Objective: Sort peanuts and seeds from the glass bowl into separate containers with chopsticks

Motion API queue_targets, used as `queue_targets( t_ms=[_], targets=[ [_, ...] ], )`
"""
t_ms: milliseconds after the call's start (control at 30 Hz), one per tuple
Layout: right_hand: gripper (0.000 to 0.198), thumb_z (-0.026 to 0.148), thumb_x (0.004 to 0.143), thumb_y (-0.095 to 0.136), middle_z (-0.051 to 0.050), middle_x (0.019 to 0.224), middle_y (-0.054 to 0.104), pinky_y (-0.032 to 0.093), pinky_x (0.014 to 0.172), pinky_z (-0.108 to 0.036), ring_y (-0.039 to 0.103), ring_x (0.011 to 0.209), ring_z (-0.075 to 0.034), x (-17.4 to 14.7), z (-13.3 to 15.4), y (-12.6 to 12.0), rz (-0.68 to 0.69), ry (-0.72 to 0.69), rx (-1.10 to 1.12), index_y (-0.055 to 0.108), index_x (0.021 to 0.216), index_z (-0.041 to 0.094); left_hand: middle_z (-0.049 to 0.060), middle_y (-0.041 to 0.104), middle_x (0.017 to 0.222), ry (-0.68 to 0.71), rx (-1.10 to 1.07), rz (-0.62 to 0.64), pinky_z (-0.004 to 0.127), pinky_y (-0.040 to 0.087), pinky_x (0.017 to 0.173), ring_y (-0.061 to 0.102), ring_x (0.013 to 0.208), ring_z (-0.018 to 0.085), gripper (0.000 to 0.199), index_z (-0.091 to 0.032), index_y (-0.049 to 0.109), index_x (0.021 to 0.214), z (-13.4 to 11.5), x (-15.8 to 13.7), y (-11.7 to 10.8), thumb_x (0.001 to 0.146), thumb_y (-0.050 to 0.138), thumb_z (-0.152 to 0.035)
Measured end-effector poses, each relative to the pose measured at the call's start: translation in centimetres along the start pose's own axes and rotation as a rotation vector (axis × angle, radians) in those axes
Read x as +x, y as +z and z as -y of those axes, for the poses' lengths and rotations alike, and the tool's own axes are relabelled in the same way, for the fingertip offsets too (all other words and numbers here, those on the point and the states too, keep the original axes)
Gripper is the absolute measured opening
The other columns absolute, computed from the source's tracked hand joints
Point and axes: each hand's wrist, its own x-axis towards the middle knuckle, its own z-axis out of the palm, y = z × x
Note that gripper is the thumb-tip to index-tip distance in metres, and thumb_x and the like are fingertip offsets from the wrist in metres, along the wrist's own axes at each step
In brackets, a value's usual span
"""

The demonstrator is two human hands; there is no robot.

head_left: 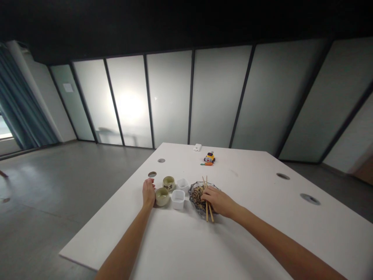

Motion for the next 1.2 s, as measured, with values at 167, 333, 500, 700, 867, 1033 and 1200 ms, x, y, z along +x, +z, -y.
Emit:
queue_targets(
  t_ms=[167, 333, 500, 700, 867, 1033, 1200],
  targets=[
    [0.045, -0.004, 0.085, 0.051, -0.010, 0.120, 0.071, 0.052, 0.099, -0.037, 0.063, 0.116, -0.023, -0.6, 0.2, -0.3, -0.003, 0.012, 0.036, 0.074, 0.114, 0.022, 0.005, 0.065, 0.089, -0.002, 0.005, 0.004, 0.036, 0.055, 0.071, 0.062, 0.075, 0.020, 0.042, -0.022, 0.060, 0.088, -0.2, -0.1, 0.0, 0.095, 0.038, -0.058],
    [0.060, -0.002, 0.087, 0.046, -0.012, 0.145, 0.062, 0.050, 0.110, -0.042, 0.057, 0.134, -0.025, -2.2, 0.0, -0.2, -0.055, 0.085, 0.055, 0.066, 0.138, 0.023, 0.005, 0.065, 0.089, 0.001, 0.012, 0.001, 0.035, 0.055, 0.070, 0.062, 0.076, 0.021, 0.041, -0.023, 0.060, 0.087, -0.3, -0.1, -0.1, 0.095, 0.037, -0.055],
    [0.056, 0.006, 0.093, 0.045, -0.010, 0.147, 0.063, 0.051, 0.111, -0.045, 0.059, 0.133, -0.026, -3.1, -0.4, -0.1, -0.111, 0.126, 0.135, 0.065, 0.142, 0.027, 0.005, 0.065, 0.091, 0.002, 0.019, 0.004, 0.033, 0.055, 0.067, 0.062, 0.075, 0.020, 0.040, -0.023, 0.060, 0.087, -0.2, -0.1, -0.1, 0.096, 0.038, -0.055],
    [0.047, 0.008, 0.096, 0.047, -0.010, 0.140, 0.068, 0.053, 0.109, -0.046, 0.063, 0.129, -0.026, -2.3, -0.3, 0.6, -0.112, 0.085, 0.148, 0.073, 0.130, 0.027, 0.003, 0.062, 0.082, 0.011, 0.041, -0.001, 0.033, 0.053, 0.066, 0.061, 0.071, 0.020, 0.044, -0.023, 0.060, 0.087, -0.2, 0.0, 0.0, 0.095, 0.037, -0.059],
    [0.045, 0.005, 0.092, 0.050, -0.011, 0.138, 0.068, 0.054, 0.109, -0.046, 0.063, 0.129, -0.027, -1.9, -0.1, 1.1, -0.133, 0.085, 0.159, 0.077, 0.121, 0.026, 0.002, 0.061, 0.079, 0.056, 0.071, -0.001, 0.034, 0.054, 0.064, 0.061, 0.068, 0.020, 0.044, -0.023, 0.058, 0.087, -0.1, -0.2, -0.1, 0.097, 0.035, -0.059],
    [0.041, 0.009, 0.094, 0.049, -0.012, 0.138, 0.067, 0.055, 0.108, -0.046, 0.064, 0.127, -0.027, -2.2, 0.2, 0.6, -0.161, 0.098, 0.171, 0.075, 0.122, 0.024, 0.004, 0.061, 0.083, 0.182, 0.131, -0.033, 0.039, 0.056, 0.073, 0.062, 0.078, 0.024, 0.036, -0.024, 0.056, 0.088, -1.4, -0.2, -0.6, 0.099, 0.037, -0.052],
    [0.035, 0.021, 0.101, 0.045, -0.012, 0.137, 0.064, 0.055, 0.108, -0.047, 0.063, 0.128, -0.027, -5.1, -0.6, 0.6, -0.321, 0.241, 0.194, 0.072, 0.123, 0.026, 0.011, 0.065, 0.108, 0.459, 0.181, 0.046, 0.047, 0.050, 0.100, 0.060, 0.106, 0.029, 0.020, -0.024, 0.059, 0.099, -4.6, -3.2, -0.9, 0.097, 0.052, -0.042]
  ],
)
